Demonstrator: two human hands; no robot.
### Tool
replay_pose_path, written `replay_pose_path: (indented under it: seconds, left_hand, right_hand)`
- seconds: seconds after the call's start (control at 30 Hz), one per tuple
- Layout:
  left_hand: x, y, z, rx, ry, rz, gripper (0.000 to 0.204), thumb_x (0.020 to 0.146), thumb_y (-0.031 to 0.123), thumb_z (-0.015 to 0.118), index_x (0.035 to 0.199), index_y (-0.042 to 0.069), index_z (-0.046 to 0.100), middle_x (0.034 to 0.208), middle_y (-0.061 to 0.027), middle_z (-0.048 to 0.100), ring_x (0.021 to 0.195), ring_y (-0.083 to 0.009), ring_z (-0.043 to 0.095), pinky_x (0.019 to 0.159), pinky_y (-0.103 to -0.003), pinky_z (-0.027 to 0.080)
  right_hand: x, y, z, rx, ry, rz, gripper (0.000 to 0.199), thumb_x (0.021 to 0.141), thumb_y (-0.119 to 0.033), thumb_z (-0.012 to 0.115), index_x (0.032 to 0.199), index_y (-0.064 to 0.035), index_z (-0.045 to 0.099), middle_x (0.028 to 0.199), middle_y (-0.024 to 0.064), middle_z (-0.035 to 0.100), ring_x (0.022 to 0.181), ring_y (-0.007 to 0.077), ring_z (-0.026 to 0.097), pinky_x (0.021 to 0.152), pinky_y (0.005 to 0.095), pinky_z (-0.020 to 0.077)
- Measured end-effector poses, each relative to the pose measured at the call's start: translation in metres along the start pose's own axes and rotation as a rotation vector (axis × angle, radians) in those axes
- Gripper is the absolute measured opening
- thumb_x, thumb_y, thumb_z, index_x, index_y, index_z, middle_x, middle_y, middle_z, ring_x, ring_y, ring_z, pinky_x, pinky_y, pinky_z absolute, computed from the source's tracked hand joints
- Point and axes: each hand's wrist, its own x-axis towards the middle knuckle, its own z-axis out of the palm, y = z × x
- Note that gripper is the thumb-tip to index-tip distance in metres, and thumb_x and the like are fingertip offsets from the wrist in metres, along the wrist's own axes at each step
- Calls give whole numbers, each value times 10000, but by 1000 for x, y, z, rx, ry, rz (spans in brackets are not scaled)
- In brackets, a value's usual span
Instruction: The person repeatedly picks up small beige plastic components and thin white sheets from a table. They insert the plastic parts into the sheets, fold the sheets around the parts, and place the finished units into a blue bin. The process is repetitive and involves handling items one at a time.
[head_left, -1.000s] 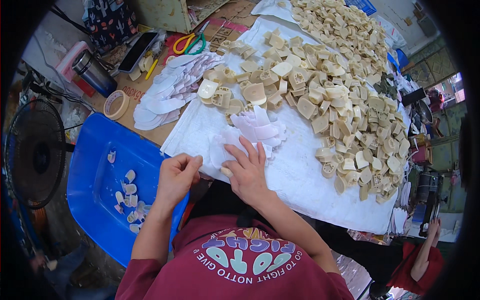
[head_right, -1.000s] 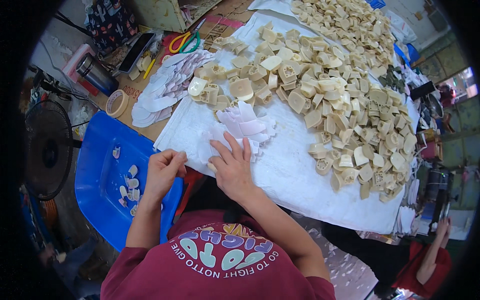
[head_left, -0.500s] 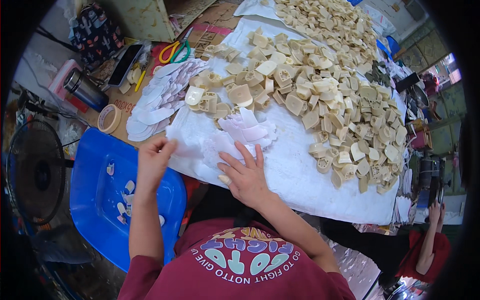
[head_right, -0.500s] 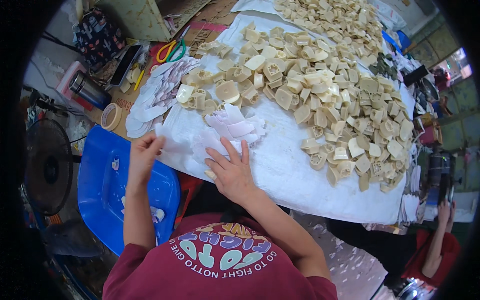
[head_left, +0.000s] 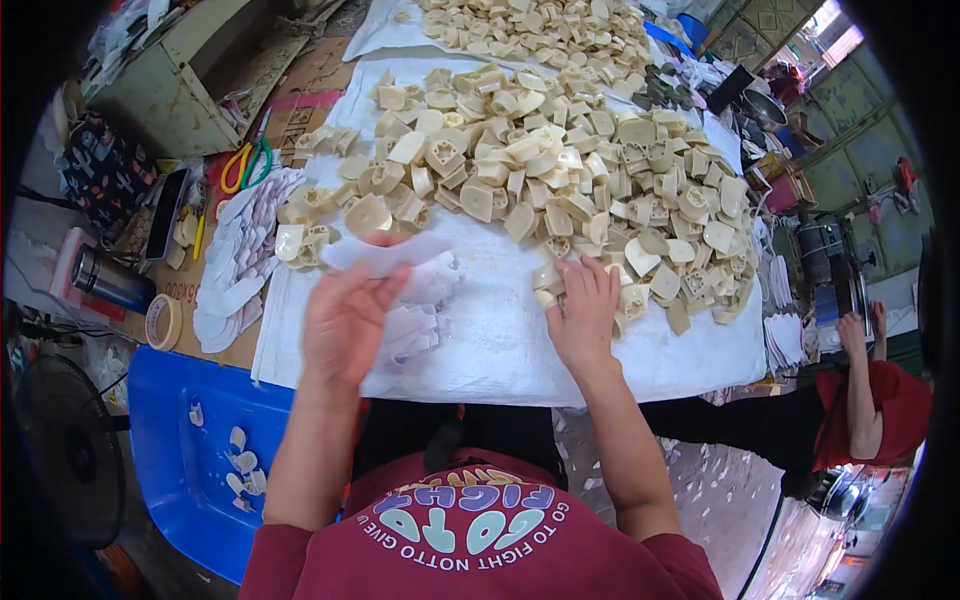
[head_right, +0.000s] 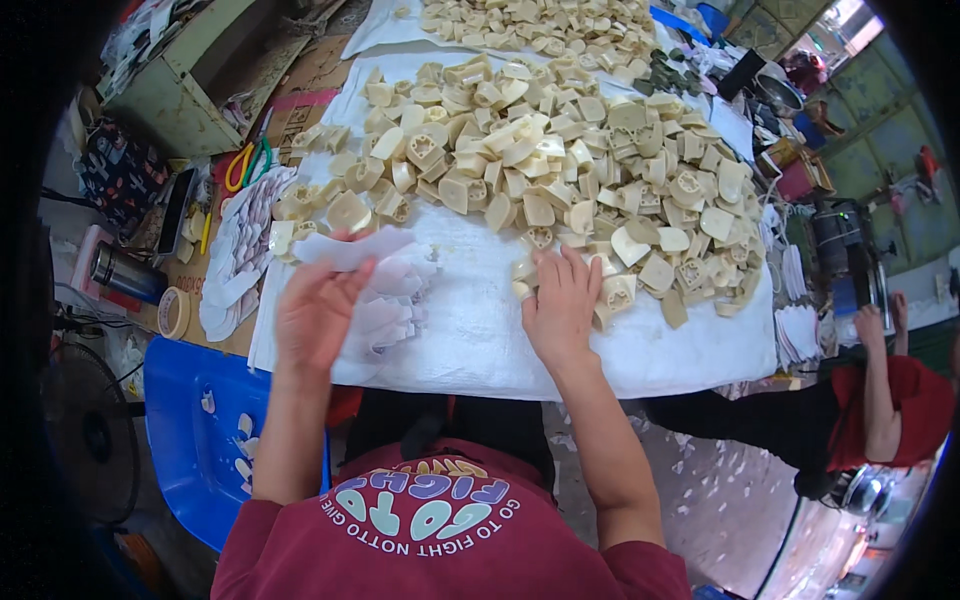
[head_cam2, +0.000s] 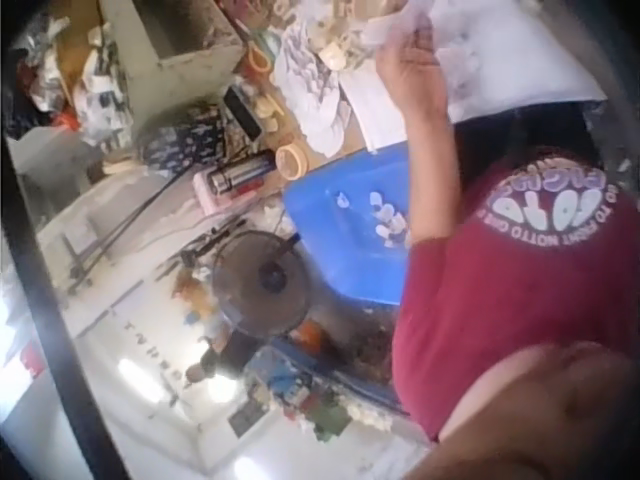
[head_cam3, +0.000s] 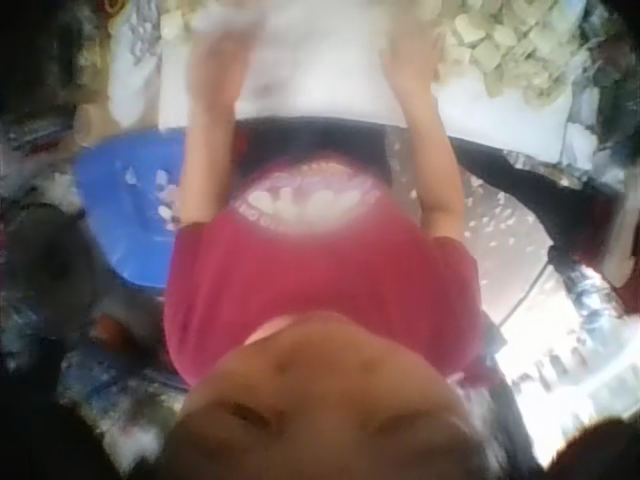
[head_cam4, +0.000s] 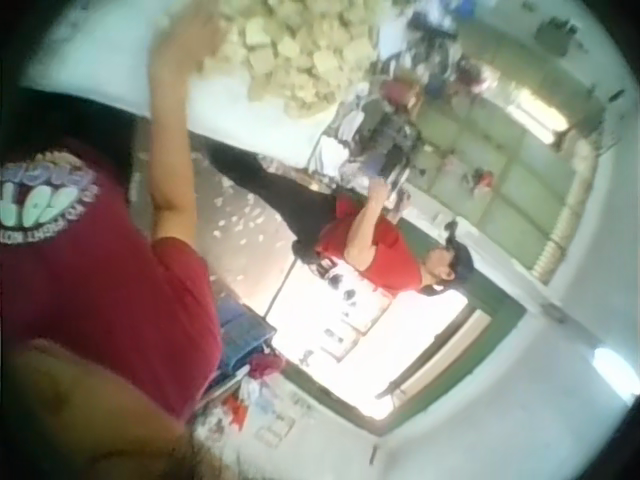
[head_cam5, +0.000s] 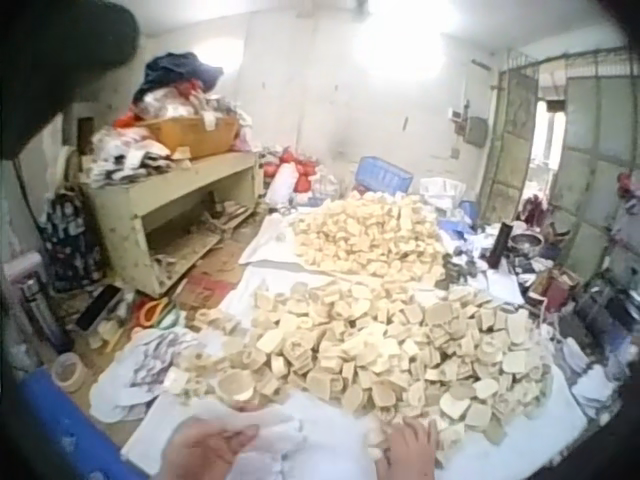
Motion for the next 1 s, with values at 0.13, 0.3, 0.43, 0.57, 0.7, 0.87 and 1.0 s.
replay_pose_path:
  seconds: [0.13,0.3,0.43,0.57,0.7,0.87,1.0]
  left_hand:
    - [29,-40,41,260,147,-45,360,942,320,578,1146,23,600,1074,-105,651,996,-194,641,749,-357,561]
    - [60,-90,60,761,10,-24,369,937,285,557,765,-27,654,658,-47,633,594,-108,581,529,-306,456]
    - [70,-102,55,657,62,52,353,965,269,520,781,-10,633,647,-22,612,568,-75,551,495,-268,426]
    - [66,-98,55,601,70,80,358,977,267,505,764,3,622,635,-17,601,545,-72,541,492,-252,418]
    - [64,-75,58,492,118,-31,309,960,265,541,776,32,627,618,-9,587,515,-74,529,487,-257,429]
    - [69,-62,52,140,167,-96,350,963,325,524,752,58,605,576,-43,582,458,-153,564,429,-307,464]
    - [68,-45,40,55,-17,-142,420,995,373,434,827,23,593,556,-60,556,458,-195,563,428,-330,483]
  right_hand:
    - [11,-24,-7,235,43,-125,552,657,9,630,1200,-44,548,1179,142,569,1171,328,501,1072,519,297]
    - [27,-56,-20,460,56,-241,525,674,-15,670,1188,-42,566,1154,161,606,1067,357,583,953,441,451]
    - [37,-55,-29,566,74,-291,370,712,-75,709,1072,-29,634,1084,160,649,984,339,625,865,402,486]
    - [42,-57,-34,646,34,-301,311,709,-83,719,1007,-19,659,1048,150,666,951,316,637,836,390,487]
    - [45,-61,-39,776,3,-251,305,736,-62,705,1034,-15,661,1074,144,666,978,291,638,880,382,484]
    - [47,-45,-41,1407,-77,156,286,809,-35,658,1095,-29,655,1099,133,664,1018,294,634,922,374,475]
    - [53,-15,-36,1091,8,238,312,826,-67,638,1137,-40,641,1171,133,628,1093,329,587,953,441,444]
